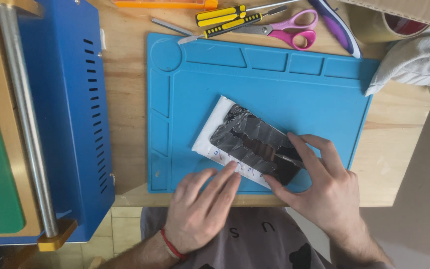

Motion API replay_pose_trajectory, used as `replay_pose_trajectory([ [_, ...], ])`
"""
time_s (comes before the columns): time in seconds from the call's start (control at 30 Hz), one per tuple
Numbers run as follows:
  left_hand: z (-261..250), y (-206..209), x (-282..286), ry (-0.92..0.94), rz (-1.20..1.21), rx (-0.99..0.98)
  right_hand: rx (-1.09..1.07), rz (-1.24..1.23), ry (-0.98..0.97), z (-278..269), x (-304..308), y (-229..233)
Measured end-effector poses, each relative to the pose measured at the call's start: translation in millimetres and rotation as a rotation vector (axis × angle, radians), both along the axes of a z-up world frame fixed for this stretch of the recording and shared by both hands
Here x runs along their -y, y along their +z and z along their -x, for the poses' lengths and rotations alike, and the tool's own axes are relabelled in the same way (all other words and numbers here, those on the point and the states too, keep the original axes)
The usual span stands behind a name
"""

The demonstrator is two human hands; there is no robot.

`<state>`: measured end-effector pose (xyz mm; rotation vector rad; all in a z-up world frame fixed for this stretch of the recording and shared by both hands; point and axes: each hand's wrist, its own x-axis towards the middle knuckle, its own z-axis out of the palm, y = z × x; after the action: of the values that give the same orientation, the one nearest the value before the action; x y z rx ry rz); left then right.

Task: The person cleans a black rectangular electronic component on a blue cutting mat. They use a small metal tool to scrape residue from the surface, then brush away debris with a toothbrush. Finally, they use a yellow utility knife to scrape the component again.

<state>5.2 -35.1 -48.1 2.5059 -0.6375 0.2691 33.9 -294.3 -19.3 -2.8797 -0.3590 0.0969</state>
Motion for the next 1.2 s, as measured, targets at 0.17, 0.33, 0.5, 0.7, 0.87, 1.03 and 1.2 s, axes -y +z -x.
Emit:
replay_pose_trajectory([
  [0.17,-13,-5,-23,0.155,-0.208,0.109,-0.057,-0.031,-0.024,10,3,-5],
  [0.33,-22,-9,-18,0.206,-0.206,0.103,-0.057,-0.026,-0.053,16,3,-4],
  [0.5,-31,-12,-7,0.136,-0.035,0.079,-0.062,0.092,-0.086,26,19,13],
  [0.7,-32,-13,-4,0.022,-0.106,0.137,-0.08,0.174,-0.147,37,38,14],
  [0.87,-36,-11,-2,-0.011,-0.143,0.192,-0.015,0.12,-0.103,44,41,6],
  [1.03,-40,1,-5,-0.046,-0.085,0.049,-0.033,0.116,-0.07,36,28,2],
  [1.2,-47,1,-10,-0.049,-0.02,0.061,-0.069,0.128,-0.078,32,30,5],
])
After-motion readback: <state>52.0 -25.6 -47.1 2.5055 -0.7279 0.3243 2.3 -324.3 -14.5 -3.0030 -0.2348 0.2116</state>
